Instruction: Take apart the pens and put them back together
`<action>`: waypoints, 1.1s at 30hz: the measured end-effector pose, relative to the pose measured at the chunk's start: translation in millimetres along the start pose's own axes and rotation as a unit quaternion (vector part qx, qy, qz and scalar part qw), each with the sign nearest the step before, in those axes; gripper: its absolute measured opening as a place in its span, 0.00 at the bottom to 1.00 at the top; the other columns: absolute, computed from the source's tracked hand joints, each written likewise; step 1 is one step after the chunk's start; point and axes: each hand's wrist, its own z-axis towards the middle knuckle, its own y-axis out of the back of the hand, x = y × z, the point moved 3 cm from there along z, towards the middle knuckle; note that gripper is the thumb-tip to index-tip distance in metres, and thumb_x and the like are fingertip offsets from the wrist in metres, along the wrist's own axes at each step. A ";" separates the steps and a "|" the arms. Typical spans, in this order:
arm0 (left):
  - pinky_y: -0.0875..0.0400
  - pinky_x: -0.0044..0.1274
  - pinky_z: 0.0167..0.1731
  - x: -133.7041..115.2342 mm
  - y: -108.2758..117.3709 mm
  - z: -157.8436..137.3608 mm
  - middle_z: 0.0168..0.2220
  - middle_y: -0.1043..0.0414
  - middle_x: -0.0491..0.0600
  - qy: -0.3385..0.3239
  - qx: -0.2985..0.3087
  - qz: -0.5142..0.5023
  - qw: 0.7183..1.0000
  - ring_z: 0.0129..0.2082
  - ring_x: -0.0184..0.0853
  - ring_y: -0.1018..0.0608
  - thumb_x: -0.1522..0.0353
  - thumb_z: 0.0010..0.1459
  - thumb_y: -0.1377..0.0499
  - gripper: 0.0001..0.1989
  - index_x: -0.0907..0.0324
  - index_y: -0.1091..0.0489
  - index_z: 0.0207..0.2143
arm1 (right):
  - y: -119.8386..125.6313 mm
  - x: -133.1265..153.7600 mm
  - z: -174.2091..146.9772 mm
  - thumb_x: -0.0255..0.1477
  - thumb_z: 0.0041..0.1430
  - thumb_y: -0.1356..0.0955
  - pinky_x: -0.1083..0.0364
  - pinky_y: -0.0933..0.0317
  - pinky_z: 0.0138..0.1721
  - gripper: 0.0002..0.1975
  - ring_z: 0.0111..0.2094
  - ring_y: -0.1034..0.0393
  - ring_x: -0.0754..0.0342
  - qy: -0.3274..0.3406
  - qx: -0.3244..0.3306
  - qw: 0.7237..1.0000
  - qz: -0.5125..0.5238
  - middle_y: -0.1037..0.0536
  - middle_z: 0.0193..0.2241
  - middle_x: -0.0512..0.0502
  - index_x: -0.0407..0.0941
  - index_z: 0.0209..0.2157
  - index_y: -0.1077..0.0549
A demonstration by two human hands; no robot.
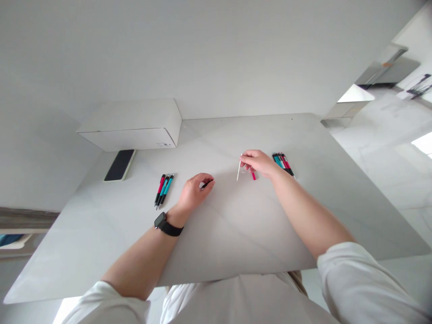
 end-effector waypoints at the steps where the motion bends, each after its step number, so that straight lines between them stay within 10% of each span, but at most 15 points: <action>1: 0.25 0.28 0.43 0.2 0.0 0.1 0.39 0.19 0.49 -0.001 0.001 0.001 1.000 0.39 0.37 0.19 0.63 0.66 0.40 0.07 0.55 0.24 0.41 | -5.2 -1.5 5.4 0.40 0.57 0.24 0.58 0.38 0.22 0.13 0.26 0.29 0.55 -0.012 0.016 0.999 -0.037 0.17 0.33 0.41 0.44 0.32 0.22; 10: 0.25 0.28 0.44 0.2 0.7 0.4 0.39 0.19 0.49 -0.003 0.003 0.006 1.000 0.39 0.36 0.19 0.64 0.67 0.41 0.07 0.55 0.24 0.42 | -33.0 3.9 41.0 0.37 0.59 0.28 0.53 0.39 0.29 0.12 0.25 0.28 0.49 -0.041 -0.016 0.915 -0.401 0.22 0.23 0.41 0.45 0.26 0.21; 19: 0.25 0.28 0.43 3.2 -1.4 0.7 0.39 0.19 0.48 -0.006 0.023 0.008 1.000 0.39 0.37 0.19 0.64 0.66 0.40 0.07 0.55 0.24 0.42 | -42.5 0.5 46.9 0.37 0.59 0.28 0.52 0.38 0.34 0.11 0.34 0.26 0.45 -0.041 -0.020 0.873 -0.485 0.19 0.31 0.36 0.45 0.30 0.20; 28: 0.24 0.28 0.42 -1.9 0.1 0.9 0.40 0.19 0.50 -0.023 0.034 0.000 0.999 0.40 0.37 0.18 0.62 0.68 0.42 0.10 0.54 0.21 0.43 | -33.6 13.0 16.4 0.41 0.63 0.30 0.53 0.42 0.29 0.15 0.28 0.30 0.50 0.046 -0.078 0.922 -0.376 0.22 0.26 0.41 0.46 0.28 0.23; 33: 0.24 0.28 0.42 -8.5 -4.4 -0.6 0.41 0.18 0.51 -0.037 0.059 -0.012 0.998 0.40 0.38 0.18 0.60 0.68 0.41 0.11 0.53 0.20 0.45 | -57.2 -0.6 -34.4 0.43 0.64 0.30 0.56 0.42 0.23 0.14 0.22 0.32 0.56 0.045 0.054 0.984 -0.164 0.18 0.31 0.46 0.48 0.32 0.21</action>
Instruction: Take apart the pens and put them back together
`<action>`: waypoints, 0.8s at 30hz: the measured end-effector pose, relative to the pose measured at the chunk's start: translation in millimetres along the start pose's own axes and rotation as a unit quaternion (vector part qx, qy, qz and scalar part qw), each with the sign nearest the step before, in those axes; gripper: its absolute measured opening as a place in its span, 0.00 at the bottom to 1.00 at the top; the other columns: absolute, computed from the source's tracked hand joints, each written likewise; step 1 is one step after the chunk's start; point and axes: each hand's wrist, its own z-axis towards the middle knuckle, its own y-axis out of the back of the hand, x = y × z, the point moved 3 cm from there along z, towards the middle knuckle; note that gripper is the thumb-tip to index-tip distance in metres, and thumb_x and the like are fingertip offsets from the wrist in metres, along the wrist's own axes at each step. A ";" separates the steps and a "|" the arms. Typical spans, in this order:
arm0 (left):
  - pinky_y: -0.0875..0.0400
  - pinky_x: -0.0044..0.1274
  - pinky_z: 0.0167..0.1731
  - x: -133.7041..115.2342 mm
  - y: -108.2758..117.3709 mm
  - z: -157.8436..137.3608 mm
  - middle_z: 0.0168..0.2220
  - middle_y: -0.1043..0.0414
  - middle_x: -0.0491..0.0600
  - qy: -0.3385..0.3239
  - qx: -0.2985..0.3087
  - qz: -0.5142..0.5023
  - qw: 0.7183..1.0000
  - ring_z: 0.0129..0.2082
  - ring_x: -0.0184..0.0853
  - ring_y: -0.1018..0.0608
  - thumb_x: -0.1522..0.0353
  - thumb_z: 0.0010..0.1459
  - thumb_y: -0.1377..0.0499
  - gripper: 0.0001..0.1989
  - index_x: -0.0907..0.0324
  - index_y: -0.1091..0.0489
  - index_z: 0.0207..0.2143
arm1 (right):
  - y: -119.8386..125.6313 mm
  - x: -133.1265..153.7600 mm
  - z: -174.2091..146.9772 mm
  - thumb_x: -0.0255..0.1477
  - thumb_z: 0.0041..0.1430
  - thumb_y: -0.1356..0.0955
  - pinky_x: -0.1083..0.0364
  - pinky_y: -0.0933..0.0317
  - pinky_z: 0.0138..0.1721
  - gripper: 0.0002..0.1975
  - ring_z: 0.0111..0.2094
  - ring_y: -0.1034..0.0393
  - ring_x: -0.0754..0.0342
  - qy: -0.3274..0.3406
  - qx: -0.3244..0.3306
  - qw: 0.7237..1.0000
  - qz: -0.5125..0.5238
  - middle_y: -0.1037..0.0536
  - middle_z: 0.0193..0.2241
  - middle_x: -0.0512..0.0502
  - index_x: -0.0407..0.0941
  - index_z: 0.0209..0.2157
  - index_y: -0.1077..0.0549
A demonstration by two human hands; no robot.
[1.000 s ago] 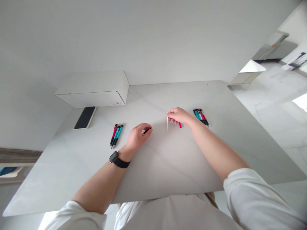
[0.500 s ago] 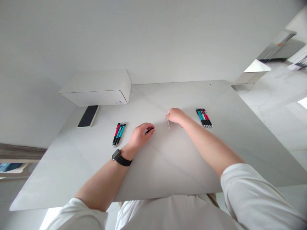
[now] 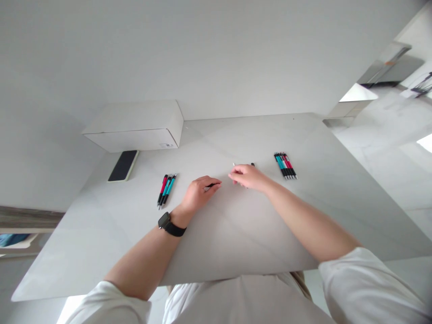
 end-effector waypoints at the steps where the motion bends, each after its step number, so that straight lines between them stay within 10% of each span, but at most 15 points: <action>1: 0.24 0.28 0.42 -0.8 -2.3 -0.5 0.41 0.18 0.50 0.002 0.004 -0.001 1.000 0.40 0.38 0.18 0.60 0.67 0.39 0.11 0.52 0.20 0.46 | -10.9 -2.5 -8.5 0.44 0.63 0.30 0.56 0.42 0.21 0.14 0.21 0.32 0.56 -0.019 0.036 0.998 0.055 0.17 0.32 0.45 0.48 0.34 0.21; 8: 0.25 0.29 0.42 -5.7 -8.2 -4.3 0.37 0.19 0.47 -0.004 0.010 0.018 1.000 0.38 0.38 0.19 0.60 0.62 0.34 0.08 0.53 0.23 0.40 | -57.7 -10.5 -24.8 0.41 0.57 0.25 0.60 0.42 0.18 0.14 0.21 0.33 0.59 -0.065 0.084 0.954 0.279 0.19 0.31 0.47 0.46 0.36 0.23; 24: 0.24 0.30 0.47 -14.6 7.6 -6.8 0.42 0.19 0.49 -0.008 -0.036 -0.022 0.999 0.43 0.37 0.19 0.66 0.66 0.38 0.07 0.54 0.22 0.45 | -55.6 -18.8 -19.3 0.34 0.51 0.22 0.61 0.39 0.23 0.15 0.24 0.34 0.61 -0.085 0.048 0.901 0.424 0.16 0.38 0.44 0.46 0.39 0.23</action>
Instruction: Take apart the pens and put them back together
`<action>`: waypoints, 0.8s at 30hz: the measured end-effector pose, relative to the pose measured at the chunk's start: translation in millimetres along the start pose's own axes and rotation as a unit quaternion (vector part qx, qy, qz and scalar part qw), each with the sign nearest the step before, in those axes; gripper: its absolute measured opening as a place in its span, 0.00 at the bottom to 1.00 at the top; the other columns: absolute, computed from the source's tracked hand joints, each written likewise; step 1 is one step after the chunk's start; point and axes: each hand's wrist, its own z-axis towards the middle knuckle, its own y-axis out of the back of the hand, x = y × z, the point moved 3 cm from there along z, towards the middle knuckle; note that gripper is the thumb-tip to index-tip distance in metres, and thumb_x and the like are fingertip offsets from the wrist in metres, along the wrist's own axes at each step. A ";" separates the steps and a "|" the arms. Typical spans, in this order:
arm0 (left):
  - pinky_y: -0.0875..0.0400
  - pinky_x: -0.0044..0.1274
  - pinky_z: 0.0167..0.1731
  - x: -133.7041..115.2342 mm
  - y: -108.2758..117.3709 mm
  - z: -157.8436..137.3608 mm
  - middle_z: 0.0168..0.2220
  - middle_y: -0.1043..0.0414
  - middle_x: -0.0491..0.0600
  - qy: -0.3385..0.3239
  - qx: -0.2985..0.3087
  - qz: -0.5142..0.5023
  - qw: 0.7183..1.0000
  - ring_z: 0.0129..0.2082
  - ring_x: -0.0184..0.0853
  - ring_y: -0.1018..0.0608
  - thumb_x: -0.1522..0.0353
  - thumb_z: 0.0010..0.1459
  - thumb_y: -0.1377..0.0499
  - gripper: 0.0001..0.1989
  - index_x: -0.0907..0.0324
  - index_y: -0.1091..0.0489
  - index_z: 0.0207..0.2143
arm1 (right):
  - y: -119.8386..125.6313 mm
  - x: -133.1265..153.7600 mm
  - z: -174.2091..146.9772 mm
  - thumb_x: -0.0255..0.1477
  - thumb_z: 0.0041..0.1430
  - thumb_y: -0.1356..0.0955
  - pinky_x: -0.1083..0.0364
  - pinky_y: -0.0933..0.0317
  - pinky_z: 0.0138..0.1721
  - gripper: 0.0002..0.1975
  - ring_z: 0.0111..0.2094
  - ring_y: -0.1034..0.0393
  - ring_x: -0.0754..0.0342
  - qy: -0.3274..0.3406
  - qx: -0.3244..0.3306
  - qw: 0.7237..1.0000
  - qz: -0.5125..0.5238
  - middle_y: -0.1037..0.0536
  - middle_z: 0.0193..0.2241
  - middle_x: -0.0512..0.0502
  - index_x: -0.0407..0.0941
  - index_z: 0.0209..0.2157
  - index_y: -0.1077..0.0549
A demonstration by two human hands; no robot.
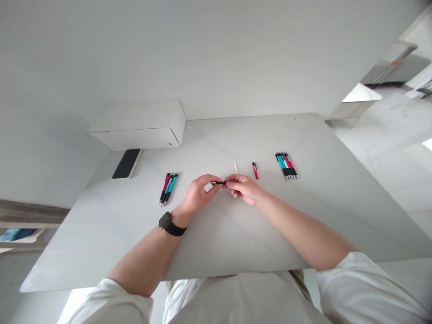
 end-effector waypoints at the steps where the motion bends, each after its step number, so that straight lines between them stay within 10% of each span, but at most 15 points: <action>1: 0.24 0.30 0.47 -0.2 0.9 -0.3 0.42 0.19 0.49 0.004 -0.010 -0.001 1.000 0.43 0.37 0.19 0.65 0.66 0.38 0.07 0.54 0.22 0.45 | 0.1 0.5 0.6 0.34 0.51 0.21 0.61 0.39 0.23 0.15 0.24 0.34 0.61 0.004 -0.004 1.000 0.007 0.16 0.38 0.44 0.46 0.39 0.23; 9: 0.25 0.29 0.46 7.8 5.3 -1.0 0.41 0.20 0.49 0.038 -0.080 -0.041 0.995 0.42 0.36 0.19 0.65 0.65 0.37 0.07 0.56 0.24 0.44 | 16.6 23.2 1.3 0.41 0.57 0.25 0.58 0.38 0.25 0.14 0.26 0.31 0.58 0.119 -0.085 0.981 -0.131 0.18 0.38 0.46 0.47 0.40 0.22; 16: 0.26 0.29 0.47 19.8 1.8 0.3 0.41 0.21 0.49 0.058 -0.099 -0.058 0.992 0.42 0.36 0.20 0.64 0.64 0.37 0.07 0.55 0.25 0.43 | 39.1 74.5 5.6 0.31 0.64 0.30 0.55 0.37 0.41 0.06 0.37 0.27 0.54 0.263 -0.130 0.796 -0.530 0.19 0.41 0.48 0.49 0.38 0.18; 24: 0.26 0.29 0.47 17.1 4.6 0.2 0.42 0.20 0.49 0.069 -0.103 -0.044 0.991 0.42 0.36 0.20 0.65 0.65 0.37 0.06 0.55 0.25 0.44 | 21.7 77.1 62.4 0.24 0.60 0.30 0.57 0.41 0.36 0.10 0.37 0.26 0.53 0.157 0.011 0.727 -0.668 0.16 0.38 0.51 0.51 0.35 0.16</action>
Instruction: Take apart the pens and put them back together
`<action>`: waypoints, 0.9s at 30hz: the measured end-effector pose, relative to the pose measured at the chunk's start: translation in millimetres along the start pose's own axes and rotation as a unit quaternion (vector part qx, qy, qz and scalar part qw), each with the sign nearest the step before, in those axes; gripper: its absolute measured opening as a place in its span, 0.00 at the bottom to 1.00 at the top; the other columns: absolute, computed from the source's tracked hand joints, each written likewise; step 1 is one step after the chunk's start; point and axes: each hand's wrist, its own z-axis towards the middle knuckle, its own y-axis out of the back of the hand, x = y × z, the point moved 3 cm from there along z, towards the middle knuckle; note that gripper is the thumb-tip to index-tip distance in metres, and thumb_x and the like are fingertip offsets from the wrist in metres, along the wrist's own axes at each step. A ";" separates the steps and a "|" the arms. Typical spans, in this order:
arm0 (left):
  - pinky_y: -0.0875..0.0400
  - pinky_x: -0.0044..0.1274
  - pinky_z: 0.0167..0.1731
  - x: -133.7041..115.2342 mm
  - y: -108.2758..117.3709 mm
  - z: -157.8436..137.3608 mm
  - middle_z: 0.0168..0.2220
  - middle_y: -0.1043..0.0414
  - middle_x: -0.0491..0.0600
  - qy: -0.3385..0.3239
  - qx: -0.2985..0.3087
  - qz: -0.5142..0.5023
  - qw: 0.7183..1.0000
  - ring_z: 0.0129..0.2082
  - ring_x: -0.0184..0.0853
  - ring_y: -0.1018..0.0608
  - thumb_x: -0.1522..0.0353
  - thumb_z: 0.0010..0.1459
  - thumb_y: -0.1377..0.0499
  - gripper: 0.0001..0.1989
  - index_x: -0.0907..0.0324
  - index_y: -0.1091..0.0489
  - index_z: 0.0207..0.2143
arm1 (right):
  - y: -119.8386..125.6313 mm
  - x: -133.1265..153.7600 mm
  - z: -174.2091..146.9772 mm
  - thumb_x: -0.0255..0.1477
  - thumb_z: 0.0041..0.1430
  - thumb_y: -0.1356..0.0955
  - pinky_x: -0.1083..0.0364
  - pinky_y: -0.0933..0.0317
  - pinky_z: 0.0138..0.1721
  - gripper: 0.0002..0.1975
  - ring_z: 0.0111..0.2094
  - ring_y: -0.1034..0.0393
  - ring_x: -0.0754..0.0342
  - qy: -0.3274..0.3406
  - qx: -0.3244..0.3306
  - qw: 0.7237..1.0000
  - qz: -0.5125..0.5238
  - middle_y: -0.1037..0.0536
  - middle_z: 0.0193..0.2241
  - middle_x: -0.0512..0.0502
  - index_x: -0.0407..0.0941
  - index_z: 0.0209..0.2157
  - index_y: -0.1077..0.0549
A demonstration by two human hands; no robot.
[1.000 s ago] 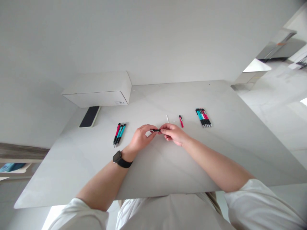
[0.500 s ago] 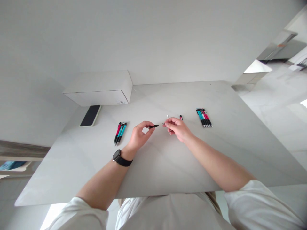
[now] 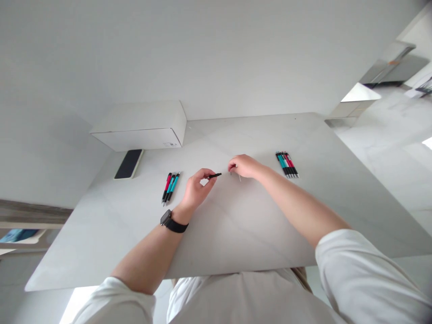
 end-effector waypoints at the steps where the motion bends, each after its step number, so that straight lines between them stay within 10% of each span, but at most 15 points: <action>1: 0.26 0.29 0.47 -0.6 0.6 0.1 0.42 0.21 0.49 -0.001 0.001 0.001 1.000 0.42 0.36 0.20 0.65 0.65 0.38 0.06 0.55 0.25 0.43 | -1.8 1.4 4.9 0.25 0.59 0.29 0.57 0.41 0.35 0.09 0.37 0.25 0.53 -0.009 0.013 1.000 -0.008 0.16 0.37 0.51 0.51 0.35 0.16; 19: 0.24 0.29 0.46 -2.4 2.0 0.6 0.43 0.20 0.49 -0.028 0.010 0.013 0.999 0.42 0.36 0.19 0.67 0.65 0.37 0.07 0.54 0.23 0.45 | 0.0 6.7 -20.9 0.31 0.66 0.31 0.55 0.37 0.43 0.09 0.41 0.26 0.52 -0.023 -0.085 0.994 0.067 0.18 0.44 0.46 0.51 0.45 0.17; 27: 0.24 0.30 0.44 -12.0 -9.8 -3.4 0.40 0.20 0.49 -0.071 0.090 0.013 0.993 0.41 0.37 0.19 0.61 0.65 0.36 0.08 0.53 0.22 0.44 | -22.6 42.0 -73.1 0.50 0.67 0.35 0.59 0.41 0.27 0.21 0.26 0.33 0.58 -0.069 0.050 0.942 0.324 0.19 0.36 0.48 0.47 0.42 0.22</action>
